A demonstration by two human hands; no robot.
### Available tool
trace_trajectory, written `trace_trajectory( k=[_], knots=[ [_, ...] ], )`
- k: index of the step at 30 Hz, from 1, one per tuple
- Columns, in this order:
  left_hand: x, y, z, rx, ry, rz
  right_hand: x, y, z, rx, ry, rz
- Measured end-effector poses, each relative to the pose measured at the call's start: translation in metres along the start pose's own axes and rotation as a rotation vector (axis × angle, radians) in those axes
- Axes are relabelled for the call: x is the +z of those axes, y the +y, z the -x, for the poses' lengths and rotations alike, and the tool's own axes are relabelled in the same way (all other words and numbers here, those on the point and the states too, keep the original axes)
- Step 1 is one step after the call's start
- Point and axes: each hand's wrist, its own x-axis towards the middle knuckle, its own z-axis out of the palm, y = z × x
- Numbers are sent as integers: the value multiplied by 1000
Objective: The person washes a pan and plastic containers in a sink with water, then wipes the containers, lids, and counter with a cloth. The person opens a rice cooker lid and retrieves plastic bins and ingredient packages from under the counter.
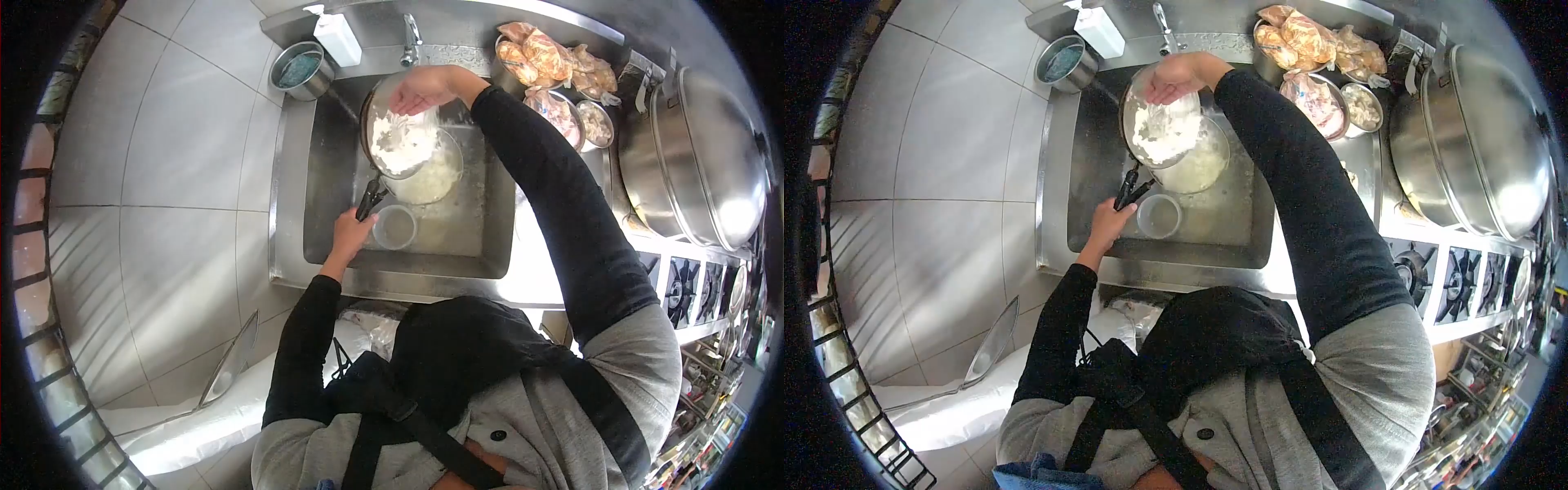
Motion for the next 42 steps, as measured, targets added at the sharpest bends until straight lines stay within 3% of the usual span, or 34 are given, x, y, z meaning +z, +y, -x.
trace_trajectory(
  k=[4, 7, 10, 12, 14, 18, 21, 22, 24, 26, 28, 32, 35, 37, 39, 41, 42],
  knots=[
    [15, -18, -5, 18, 10, 89, -5, 8, -5, -78, 142, -52],
    [12, 5, 6, -41, -21, 129, -5, 5, -3, -26, 26, -16],
    [9, 3, 2, 20, 21, -1, -4, 6, -2, 9, 64, 35],
    [11, 1, 0, 100, 101, -138, -34, 28, -40, -47, 121, 785],
    [1, 21, 7, 11, 126, -228, -67, 54, -83, -152, 188, 1161],
    [-9, 15, 7, -28, 258, -353, -93, 85, -108, -528, 162, 1051],
    [-27, 34, 15, -71, 225, -357, -113, 99, -126, -834, 117, 1138],
    [-26, 14, 8, -50, 184, -287, -100, 91, -111, -982, 166, 1034],
    [-31, 18, 11, -53, 100, -272, -63, 54, -67, -781, 214, 799],
    [-30, 20, 15, -48, 77, -240, -20, 4, -14, -94, 202, 521],
    [-21, 17, 18, -30, 104, -189, -57, 46, -67, -208, 128, 430],
    [-19, 15, 22, 10, 140, -159, -59, 70, -59, -459, 142, 75],
    [-24, 19, 25, 8, 152, -171, -29, 20, -21, -115, 50, 62],
    [-22, 15, 24, 10, 158, -162, -52, 52, -49, -480, -47, 142],
    [-24, 23, 26, 10, 171, -171, -55, 59, -55, -532, -22, 118],
    [-25, 26, 27, 10, 183, -174, -38, 40, -37, -272, 125, -8],
    [-25, 26, 27, 10, 189, -172, -36, 39, -33, -264, 113, -50]
  ],
)
